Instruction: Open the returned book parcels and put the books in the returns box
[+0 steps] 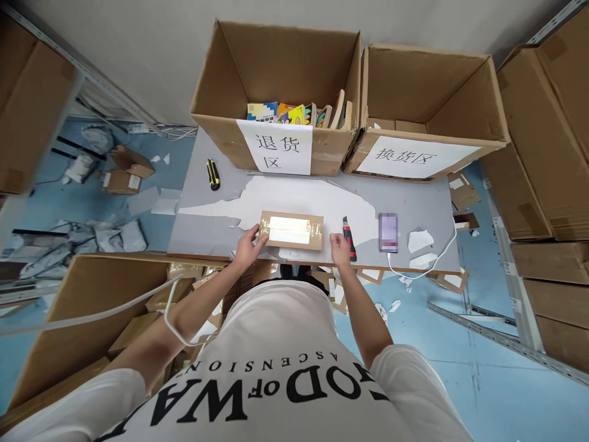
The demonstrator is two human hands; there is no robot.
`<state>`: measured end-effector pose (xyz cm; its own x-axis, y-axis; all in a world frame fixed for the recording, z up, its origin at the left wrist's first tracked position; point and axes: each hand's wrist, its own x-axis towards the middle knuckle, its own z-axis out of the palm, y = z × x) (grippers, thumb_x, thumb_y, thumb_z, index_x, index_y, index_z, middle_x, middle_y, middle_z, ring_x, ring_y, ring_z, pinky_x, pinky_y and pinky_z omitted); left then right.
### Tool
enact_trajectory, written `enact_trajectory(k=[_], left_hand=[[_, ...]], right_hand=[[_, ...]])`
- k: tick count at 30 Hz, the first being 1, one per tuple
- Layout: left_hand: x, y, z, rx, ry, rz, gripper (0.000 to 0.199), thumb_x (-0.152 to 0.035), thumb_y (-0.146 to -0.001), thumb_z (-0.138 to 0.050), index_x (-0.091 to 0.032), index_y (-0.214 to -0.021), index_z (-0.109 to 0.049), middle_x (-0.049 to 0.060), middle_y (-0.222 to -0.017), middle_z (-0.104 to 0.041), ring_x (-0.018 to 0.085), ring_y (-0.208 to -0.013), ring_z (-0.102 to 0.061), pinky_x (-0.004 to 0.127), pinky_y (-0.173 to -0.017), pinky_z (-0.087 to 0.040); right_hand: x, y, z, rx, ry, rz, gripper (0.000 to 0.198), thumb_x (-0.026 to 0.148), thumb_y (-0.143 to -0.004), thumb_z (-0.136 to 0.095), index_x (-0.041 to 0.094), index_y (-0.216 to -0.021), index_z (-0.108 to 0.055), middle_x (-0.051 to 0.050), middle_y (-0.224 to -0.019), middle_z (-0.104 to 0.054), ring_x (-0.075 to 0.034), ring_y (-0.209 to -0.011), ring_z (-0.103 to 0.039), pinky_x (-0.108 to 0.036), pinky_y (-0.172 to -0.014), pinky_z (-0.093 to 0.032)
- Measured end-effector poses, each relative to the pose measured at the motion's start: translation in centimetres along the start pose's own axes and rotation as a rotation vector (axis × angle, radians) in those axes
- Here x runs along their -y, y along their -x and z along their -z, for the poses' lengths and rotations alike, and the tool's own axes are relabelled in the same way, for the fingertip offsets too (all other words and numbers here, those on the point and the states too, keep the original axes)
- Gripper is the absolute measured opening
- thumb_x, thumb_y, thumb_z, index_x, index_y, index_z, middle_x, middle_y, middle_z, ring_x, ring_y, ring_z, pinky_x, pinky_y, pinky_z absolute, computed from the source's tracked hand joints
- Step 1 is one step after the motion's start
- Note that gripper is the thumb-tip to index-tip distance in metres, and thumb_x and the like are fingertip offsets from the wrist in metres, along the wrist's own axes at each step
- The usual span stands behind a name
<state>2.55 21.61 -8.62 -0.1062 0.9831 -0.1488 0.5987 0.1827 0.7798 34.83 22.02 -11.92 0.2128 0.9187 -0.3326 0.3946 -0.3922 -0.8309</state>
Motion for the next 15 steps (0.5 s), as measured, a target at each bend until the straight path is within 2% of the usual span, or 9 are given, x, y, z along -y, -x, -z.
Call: enact_trajectory(k=[2, 3, 5, 7, 10, 13, 15], left_hand=[[-0.3, 0.1, 0.0, -0.032, -0.029, -0.07, 0.061, -0.047, -0.087, -0.056, -0.012, -0.137, -0.05, 0.015, -0.14, -0.052, 0.03, -0.127, -0.05, 0.038, -0.106, -0.04], [-0.5, 0.2, 0.1, -0.04, -0.046, -0.107, 0.059, -0.046, -0.088, -0.055, -0.013, -0.137, -0.05, 0.016, -0.143, -0.049, 0.03, -0.131, -0.047, 0.038, -0.109, -0.038], [-0.7, 0.6, 0.1, -0.052, -0.103, -0.203, 0.053, -0.043, -0.09, -0.051, -0.015, -0.135, -0.051, 0.015, -0.147, -0.044, 0.029, -0.137, -0.041, 0.04, -0.112, -0.035], [-0.9, 1.1, 0.2, -0.037, -0.208, -0.343, 0.046, -0.04, -0.092, -0.049, -0.016, -0.131, -0.053, 0.016, -0.149, -0.041, 0.028, -0.14, -0.035, 0.044, -0.113, -0.033], [-1.0, 2.0, 0.0, 0.091, -0.404, -0.616, 0.039, -0.033, -0.094, -0.046, -0.015, -0.129, -0.054, 0.016, -0.147, -0.044, 0.028, -0.141, -0.033, 0.049, -0.113, -0.031], [-0.8, 2.5, -0.6, 0.217, -0.537, -0.796, 0.04, -0.025, -0.095, -0.045, -0.016, -0.133, -0.051, 0.015, -0.144, -0.048, 0.026, -0.14, -0.035, 0.049, -0.114, -0.03], [-0.6, 2.5, -1.2, 0.241, -0.575, -0.834, 0.042, -0.021, -0.094, -0.045, -0.017, -0.135, -0.049, 0.014, -0.143, -0.049, 0.025, -0.14, -0.036, 0.049, -0.114, -0.03]], right_hand=[[-1.3, -0.8, 1.4, -0.16, 0.162, -0.009, 0.043, 0.054, -0.081, -0.052, 0.018, -0.104, -0.057, -0.015, -0.112, -0.061, -0.029, -0.11, -0.054, -0.046, -0.099, -0.039], [-1.9, -1.1, 2.0, -0.19, 0.259, -0.035, 0.045, 0.05, -0.078, -0.058, 0.017, -0.108, -0.055, -0.017, -0.117, -0.058, -0.032, -0.115, -0.05, -0.048, -0.102, -0.036], [-2.8, -1.7, 2.7, -0.14, 0.437, -0.12, 0.054, 0.041, -0.073, -0.065, 0.015, -0.118, -0.051, -0.021, -0.125, -0.051, -0.036, -0.122, -0.044, -0.049, -0.102, -0.035], [-3.1, -2.2, 3.0, -0.066, 0.572, -0.2, 0.06, 0.036, -0.073, -0.066, 0.016, -0.126, -0.046, -0.02, -0.127, -0.049, -0.036, -0.123, -0.044, -0.048, -0.099, -0.038], [-2.5, -2.7, 3.0, 0.0, 0.694, -0.245, 0.06, 0.028, -0.078, -0.059, 0.016, -0.134, -0.04, -0.017, -0.127, -0.05, -0.031, -0.119, -0.05, -0.042, -0.098, -0.04], [-0.5, -2.8, 3.7, 0.009, 0.661, -0.202, 0.06, 0.024, -0.083, -0.047, 0.012, -0.14, -0.034, -0.019, -0.126, -0.053, -0.029, -0.114, -0.055, -0.041, -0.097, -0.041], [1.8, -2.4, 4.3, -0.018, 0.595, -0.028, 0.06, 0.022, -0.087, -0.036, 0.01, -0.145, -0.027, -0.02, -0.13, -0.052, -0.028, -0.114, -0.054, -0.043, -0.097, -0.042]])
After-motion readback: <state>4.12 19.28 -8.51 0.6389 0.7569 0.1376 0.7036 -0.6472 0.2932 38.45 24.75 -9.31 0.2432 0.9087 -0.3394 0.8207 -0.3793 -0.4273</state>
